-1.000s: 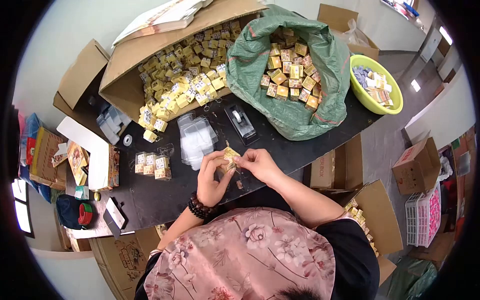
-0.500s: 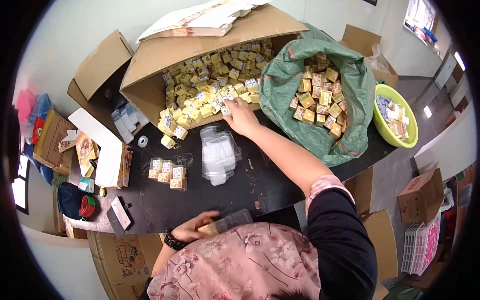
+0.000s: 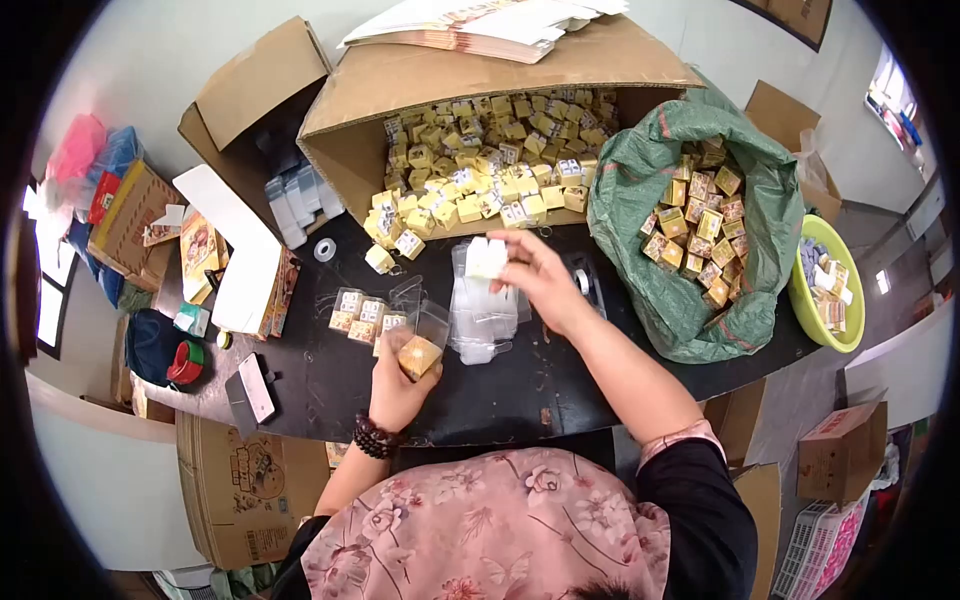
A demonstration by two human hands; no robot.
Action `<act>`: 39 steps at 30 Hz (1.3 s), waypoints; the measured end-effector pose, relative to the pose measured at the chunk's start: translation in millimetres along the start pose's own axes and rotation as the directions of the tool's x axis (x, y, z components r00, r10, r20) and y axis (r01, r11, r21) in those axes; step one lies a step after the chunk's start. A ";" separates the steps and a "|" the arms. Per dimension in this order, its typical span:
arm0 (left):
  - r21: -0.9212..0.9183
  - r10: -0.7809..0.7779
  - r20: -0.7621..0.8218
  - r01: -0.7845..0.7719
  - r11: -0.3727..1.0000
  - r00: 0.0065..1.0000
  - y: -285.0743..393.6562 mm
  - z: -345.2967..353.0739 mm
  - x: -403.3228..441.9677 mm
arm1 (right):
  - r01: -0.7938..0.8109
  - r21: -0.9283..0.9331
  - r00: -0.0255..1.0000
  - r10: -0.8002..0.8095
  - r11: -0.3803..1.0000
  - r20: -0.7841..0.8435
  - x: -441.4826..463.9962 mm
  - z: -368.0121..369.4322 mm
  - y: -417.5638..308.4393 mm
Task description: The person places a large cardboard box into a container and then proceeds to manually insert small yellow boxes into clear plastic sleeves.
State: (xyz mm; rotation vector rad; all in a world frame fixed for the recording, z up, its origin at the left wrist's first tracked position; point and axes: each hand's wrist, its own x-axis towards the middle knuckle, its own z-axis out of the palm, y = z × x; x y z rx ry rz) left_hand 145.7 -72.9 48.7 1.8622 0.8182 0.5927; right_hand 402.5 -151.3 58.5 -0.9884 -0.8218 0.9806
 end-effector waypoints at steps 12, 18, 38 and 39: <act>0.293 0.435 -0.021 -0.410 0.864 0.900 21.8 31.6 -25.0 | 0.245 -0.739 0.969 -0.185 0.627 0.164 -107.5 64.6 -48.5; -0.137 0.243 0.055 -0.234 0.963 0.969 25.7 35.3 -36.0 | 0.347 -0.709 0.933 -0.303 0.614 0.194 -121.1 59.8 -44.3; -0.620 0.193 0.474 0.170 0.766 0.859 27.7 44.7 -47.2 | 0.425 -0.658 0.894 -0.402 0.622 0.197 -138.8 61.3 -52.7; -0.621 0.194 0.475 0.171 0.765 0.859 25.8 46.1 -47.6 | 0.286 -0.565 0.945 -0.325 0.774 0.033 -141.3 64.3 -52.4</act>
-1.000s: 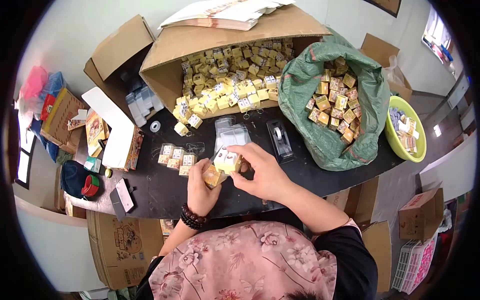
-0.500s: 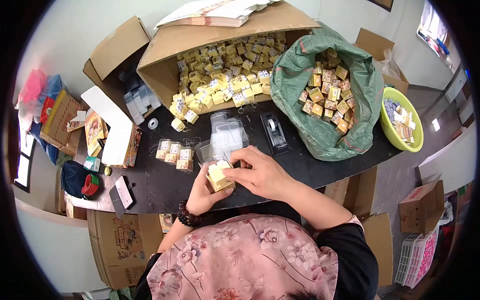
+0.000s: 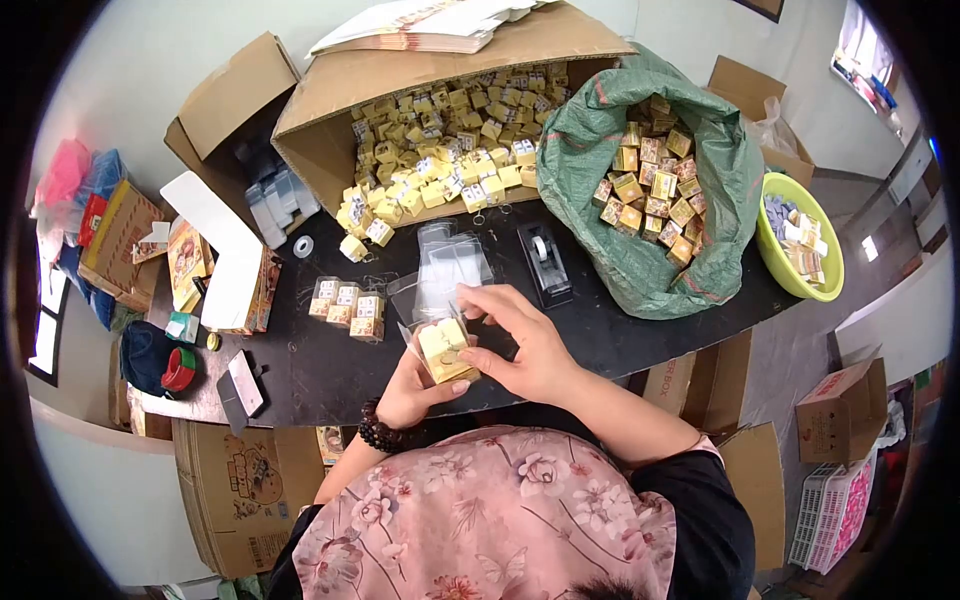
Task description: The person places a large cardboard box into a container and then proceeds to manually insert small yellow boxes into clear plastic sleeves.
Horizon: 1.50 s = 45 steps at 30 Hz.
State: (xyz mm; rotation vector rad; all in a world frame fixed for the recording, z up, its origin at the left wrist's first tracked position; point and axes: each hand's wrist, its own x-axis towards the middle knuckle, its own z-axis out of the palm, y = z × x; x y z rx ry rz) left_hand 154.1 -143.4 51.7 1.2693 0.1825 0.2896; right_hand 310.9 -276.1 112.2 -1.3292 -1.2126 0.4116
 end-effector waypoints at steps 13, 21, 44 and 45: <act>-0.570 -0.334 0.267 0.428 0.702 0.904 0.1 -3.6 1.0 | -0.128 0.340 0.985 0.078 0.931 0.157 -18.6 12.2 53.6; -0.144 -0.237 0.136 0.256 0.956 0.962 -11.7 4.9 10.8 | -0.223 0.196 0.968 0.194 0.955 0.157 -20.0 5.0 49.2; 0.082 -0.411 0.123 0.403 0.912 0.903 -109.6 15.5 140.5 | -0.588 -0.139 0.791 0.531 0.797 -0.305 -22.6 -92.5 207.8; 0.085 -0.411 0.131 0.403 0.911 0.902 -113.5 15.0 143.5 | -0.703 0.168 0.664 0.723 0.691 -0.193 -17.2 -97.8 206.8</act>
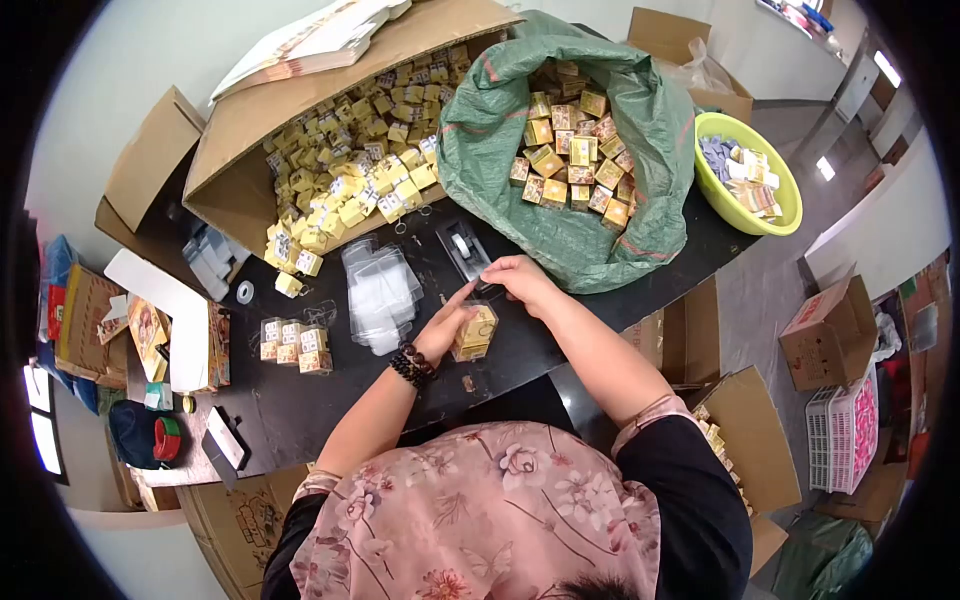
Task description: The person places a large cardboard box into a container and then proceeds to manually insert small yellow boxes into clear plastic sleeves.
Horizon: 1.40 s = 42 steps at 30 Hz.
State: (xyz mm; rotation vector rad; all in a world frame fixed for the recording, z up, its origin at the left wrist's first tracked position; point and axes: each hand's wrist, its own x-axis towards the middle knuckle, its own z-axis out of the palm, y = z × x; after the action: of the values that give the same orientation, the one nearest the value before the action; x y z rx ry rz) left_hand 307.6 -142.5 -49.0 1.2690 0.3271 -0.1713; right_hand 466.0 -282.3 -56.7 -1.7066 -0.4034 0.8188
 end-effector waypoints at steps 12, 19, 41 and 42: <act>-0.162 -0.065 -0.025 0.060 0.985 0.998 0.0 7.6 -5.1 | -0.052 0.265 0.999 0.050 0.963 0.015 -30.5 1.8 44.2; 0.447 0.572 -0.209 -0.442 0.777 0.793 -6.7 18.2 -25.4 | -0.058 0.343 0.988 0.005 0.937 0.154 -92.9 19.7 -6.0; 0.742 0.694 -0.669 0.188 0.643 0.266 -9.6 -85.0 -174.1 | 0.480 -0.226 0.874 -0.437 0.848 0.214 -111.4 100.9 -1.3; 0.778 0.739 -0.623 0.303 0.550 0.259 -8.4 -93.8 -166.5 | 0.483 -0.224 0.872 -0.440 0.846 0.216 -110.5 103.6 -2.1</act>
State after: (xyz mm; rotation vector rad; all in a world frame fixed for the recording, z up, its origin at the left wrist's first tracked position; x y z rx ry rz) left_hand 134.6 -64.4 -25.4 2.2878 1.2128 1.0061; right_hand 316.5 -280.0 -32.0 -1.6931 -1.0373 0.5537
